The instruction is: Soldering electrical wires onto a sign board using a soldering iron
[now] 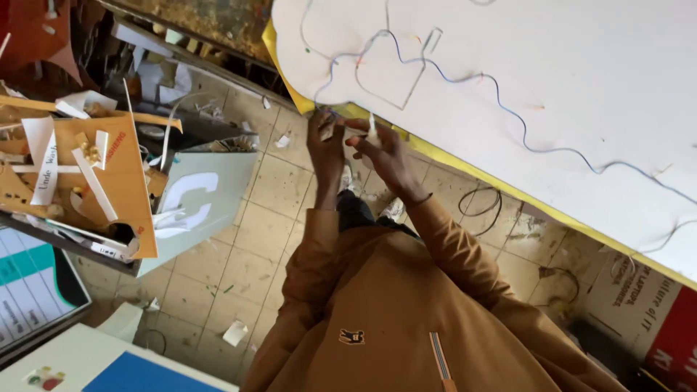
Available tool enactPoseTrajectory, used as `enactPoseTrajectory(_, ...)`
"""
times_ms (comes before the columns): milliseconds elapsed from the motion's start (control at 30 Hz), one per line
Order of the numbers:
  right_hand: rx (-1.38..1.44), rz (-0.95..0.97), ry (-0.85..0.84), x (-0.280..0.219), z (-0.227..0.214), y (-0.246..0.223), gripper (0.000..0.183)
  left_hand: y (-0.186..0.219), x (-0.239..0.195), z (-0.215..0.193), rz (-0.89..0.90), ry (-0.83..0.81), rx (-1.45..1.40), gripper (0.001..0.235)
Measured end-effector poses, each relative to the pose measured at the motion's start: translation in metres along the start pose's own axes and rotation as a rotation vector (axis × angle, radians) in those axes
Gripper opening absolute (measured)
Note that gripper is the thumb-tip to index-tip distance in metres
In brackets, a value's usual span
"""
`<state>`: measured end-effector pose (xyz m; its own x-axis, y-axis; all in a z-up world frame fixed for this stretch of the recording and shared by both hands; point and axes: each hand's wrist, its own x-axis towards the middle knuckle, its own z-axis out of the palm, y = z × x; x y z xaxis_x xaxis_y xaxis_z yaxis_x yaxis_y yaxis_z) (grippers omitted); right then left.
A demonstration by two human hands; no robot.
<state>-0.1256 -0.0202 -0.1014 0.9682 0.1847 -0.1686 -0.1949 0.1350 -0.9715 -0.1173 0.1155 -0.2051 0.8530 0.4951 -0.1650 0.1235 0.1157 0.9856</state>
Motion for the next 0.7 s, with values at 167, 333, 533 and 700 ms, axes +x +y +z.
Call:
enactPoseTrajectory(167, 0.329, 0.017, 0.215, 0.013, 0.022, 0.016, 0.056, -0.005, 0.037, 0.01, -0.177, -0.172, 0.005, 0.047)
enactPoseTrajectory(333, 0.634, 0.111, 0.353, 0.018, 0.012, 0.045, 0.044, 0.022, 0.028, -0.007, 0.0, -0.213, 0.049, 0.03)
enactPoseTrajectory(533, 0.574, 0.106, 0.476, 0.014, 0.021, 0.027, 0.034, 0.03, 0.048, -0.065, 0.05, 0.166, 0.011, 0.018)
enactPoseTrajectory(700, 0.543, 0.123, 0.504, 0.023, 0.009, 0.065, 0.036, 0.155, 0.095, -0.081, 0.463, 0.237, 0.117, 0.019)
